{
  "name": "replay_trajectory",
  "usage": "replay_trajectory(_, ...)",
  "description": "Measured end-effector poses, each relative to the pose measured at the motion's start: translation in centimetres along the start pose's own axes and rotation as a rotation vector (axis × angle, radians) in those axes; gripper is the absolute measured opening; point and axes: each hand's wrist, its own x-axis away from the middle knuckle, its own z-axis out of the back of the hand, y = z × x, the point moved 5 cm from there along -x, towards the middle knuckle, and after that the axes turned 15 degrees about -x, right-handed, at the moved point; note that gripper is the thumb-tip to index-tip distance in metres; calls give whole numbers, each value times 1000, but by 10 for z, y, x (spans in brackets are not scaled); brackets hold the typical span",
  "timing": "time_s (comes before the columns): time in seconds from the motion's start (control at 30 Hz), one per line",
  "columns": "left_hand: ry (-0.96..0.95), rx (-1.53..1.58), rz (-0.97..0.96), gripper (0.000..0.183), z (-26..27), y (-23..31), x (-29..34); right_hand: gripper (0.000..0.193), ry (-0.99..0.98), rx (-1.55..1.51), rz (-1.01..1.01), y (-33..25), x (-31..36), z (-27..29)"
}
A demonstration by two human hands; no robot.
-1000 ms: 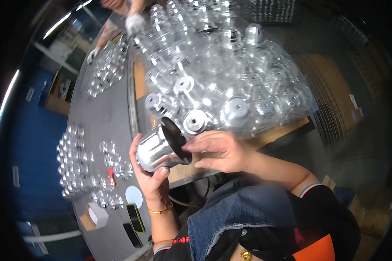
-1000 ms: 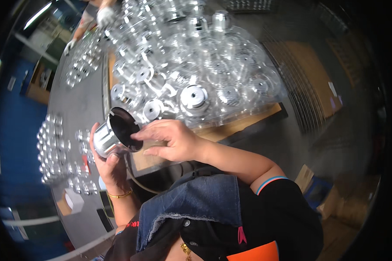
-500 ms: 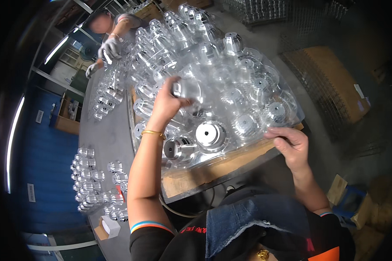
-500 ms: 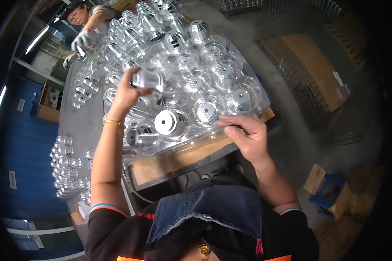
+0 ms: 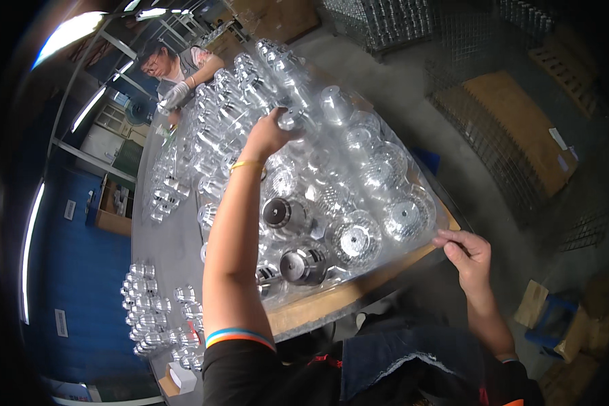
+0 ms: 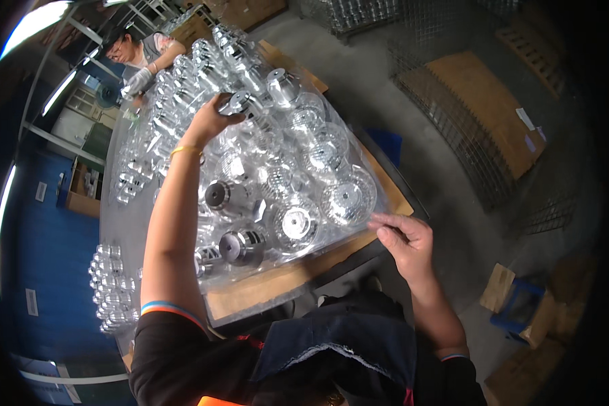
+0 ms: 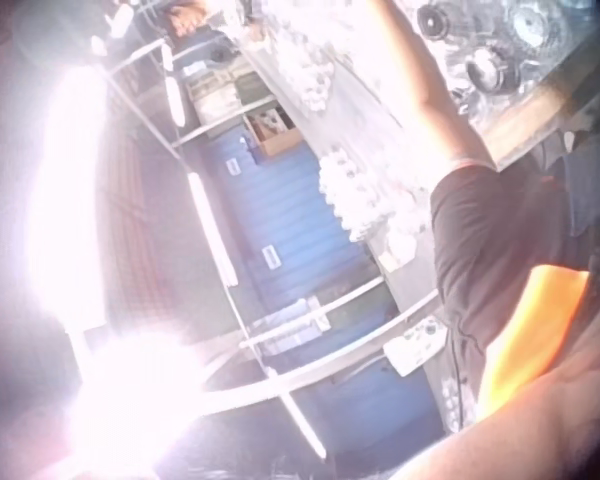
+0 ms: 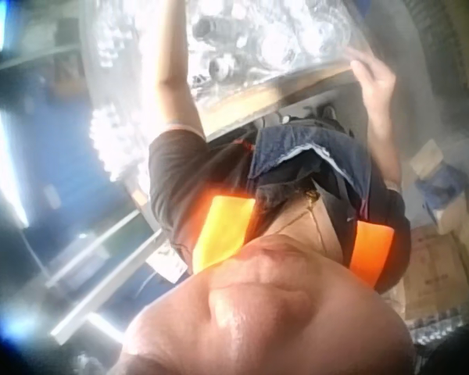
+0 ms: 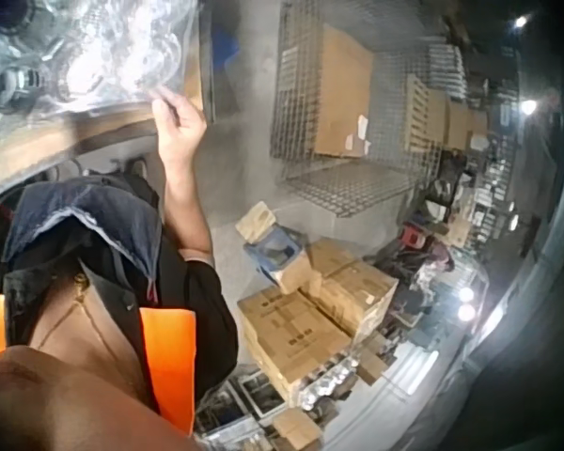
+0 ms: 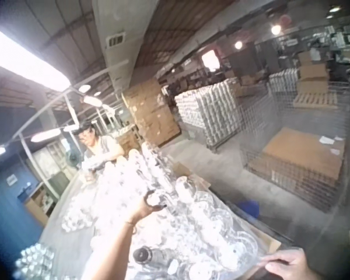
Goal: The person polishes metallic fabrication parts on a workbench using a handheld grinder.
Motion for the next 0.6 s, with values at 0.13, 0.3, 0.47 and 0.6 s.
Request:
replay_trajectory(0.13,10,-85,124,86,-46,-17,-63,20,64,27,-27,-4,9,13)
replay_trajectory(0.3,-58,-168,163,88,-67,-22,-72,21,130,35,-117,-5,13,16)
replay_trajectory(0.47,339,70,124,73,30,19,-26,21,132,-62,-149,-4,11,9)
replay_trajectory(0.6,100,935,-166,78,83,66,66,24,68,-279,-210,0,-13,-25)
